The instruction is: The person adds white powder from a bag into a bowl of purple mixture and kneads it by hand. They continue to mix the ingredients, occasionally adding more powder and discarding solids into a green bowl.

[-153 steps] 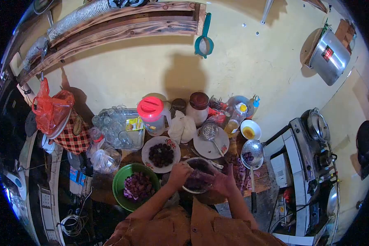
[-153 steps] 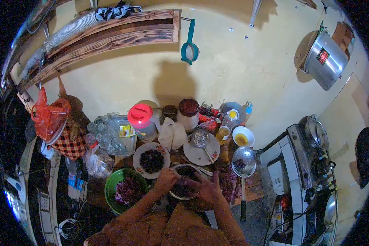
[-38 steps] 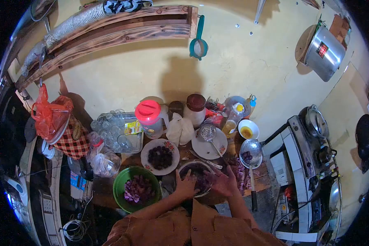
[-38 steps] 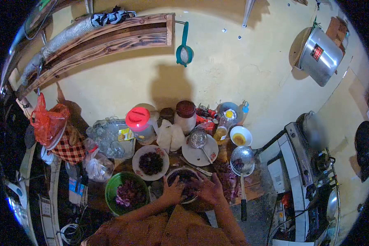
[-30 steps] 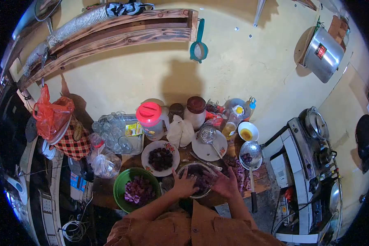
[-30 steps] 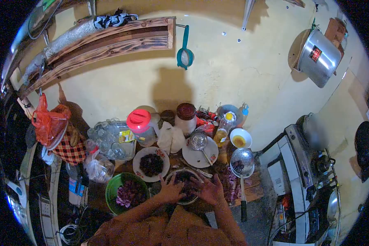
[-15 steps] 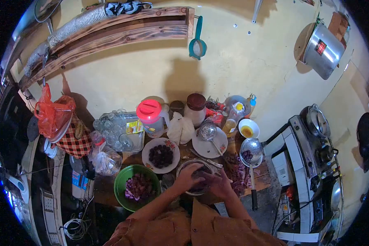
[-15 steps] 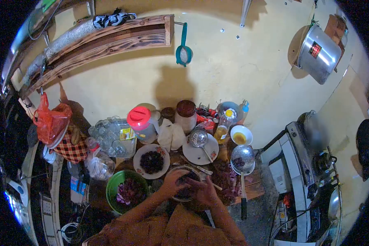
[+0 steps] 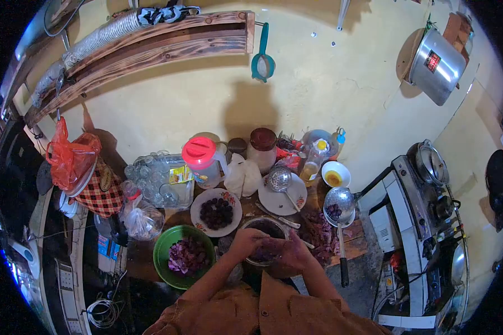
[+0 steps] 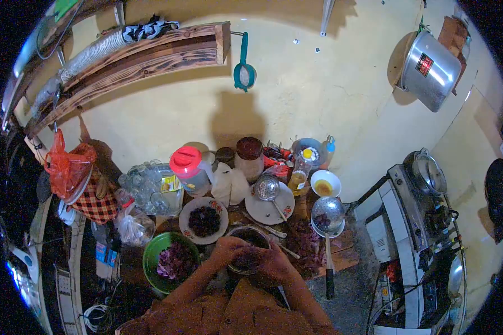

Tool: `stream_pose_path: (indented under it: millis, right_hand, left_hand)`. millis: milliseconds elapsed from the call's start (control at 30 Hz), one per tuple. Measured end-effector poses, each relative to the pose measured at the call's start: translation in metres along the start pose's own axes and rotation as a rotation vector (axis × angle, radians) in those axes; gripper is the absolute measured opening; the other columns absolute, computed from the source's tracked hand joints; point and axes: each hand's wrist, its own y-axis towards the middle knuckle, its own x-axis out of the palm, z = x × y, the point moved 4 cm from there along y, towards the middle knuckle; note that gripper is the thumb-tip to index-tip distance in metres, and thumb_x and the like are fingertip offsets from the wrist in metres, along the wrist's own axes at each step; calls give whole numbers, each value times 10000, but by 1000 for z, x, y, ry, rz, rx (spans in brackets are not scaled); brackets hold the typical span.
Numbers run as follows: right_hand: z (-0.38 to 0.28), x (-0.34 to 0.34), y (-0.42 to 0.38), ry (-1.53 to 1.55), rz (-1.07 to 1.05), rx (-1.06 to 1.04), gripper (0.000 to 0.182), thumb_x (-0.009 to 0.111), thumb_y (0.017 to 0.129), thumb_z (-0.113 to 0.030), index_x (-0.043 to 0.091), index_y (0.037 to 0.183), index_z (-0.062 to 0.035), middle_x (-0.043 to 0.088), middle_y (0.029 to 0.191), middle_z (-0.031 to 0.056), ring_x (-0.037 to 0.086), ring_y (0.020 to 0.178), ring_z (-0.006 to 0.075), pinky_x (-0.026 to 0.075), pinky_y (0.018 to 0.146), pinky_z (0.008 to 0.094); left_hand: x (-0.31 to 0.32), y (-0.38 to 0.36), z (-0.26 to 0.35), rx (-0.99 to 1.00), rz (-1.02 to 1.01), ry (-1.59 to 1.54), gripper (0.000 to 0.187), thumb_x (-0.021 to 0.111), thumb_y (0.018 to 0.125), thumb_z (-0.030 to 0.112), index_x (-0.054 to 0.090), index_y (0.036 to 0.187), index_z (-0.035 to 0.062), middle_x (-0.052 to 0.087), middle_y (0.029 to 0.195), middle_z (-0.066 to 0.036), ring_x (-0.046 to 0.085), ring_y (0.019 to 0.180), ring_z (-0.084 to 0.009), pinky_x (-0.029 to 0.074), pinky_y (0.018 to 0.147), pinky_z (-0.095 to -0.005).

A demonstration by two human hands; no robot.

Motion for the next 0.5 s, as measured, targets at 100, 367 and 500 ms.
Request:
stream_pose_path:
  millis: [100,367,500]
  right_hand:
    - [-9,2,-10,7,39,-39,818,276,821,-664,408,1255,17,436,1281,166,405,1183,303,279,1000,460]
    - [-22,-25,-28,180,-11,-154,690,385,842,-567,421,1263,-22,412,1309,166,387,1201,302,292,997,450]
    - [-23,-26,-31,153,23,-172,629,377,869,-519,436,1252,-23,414,1308,167,390,1203,304,296,1001,441]
  left_hand:
    - [-18,-5,-21,-196,176,-18,173,627,729,103,665,888,47,647,836,-130,619,799,-274,480,719,-341]
    - [16,-7,-24,-255,-206,596,192,583,729,156,653,889,76,631,872,-137,592,794,-334,463,688,-417]
    - [32,-13,-40,-195,-148,590,177,553,734,130,637,879,72,619,829,-140,587,804,-338,463,706,-421]
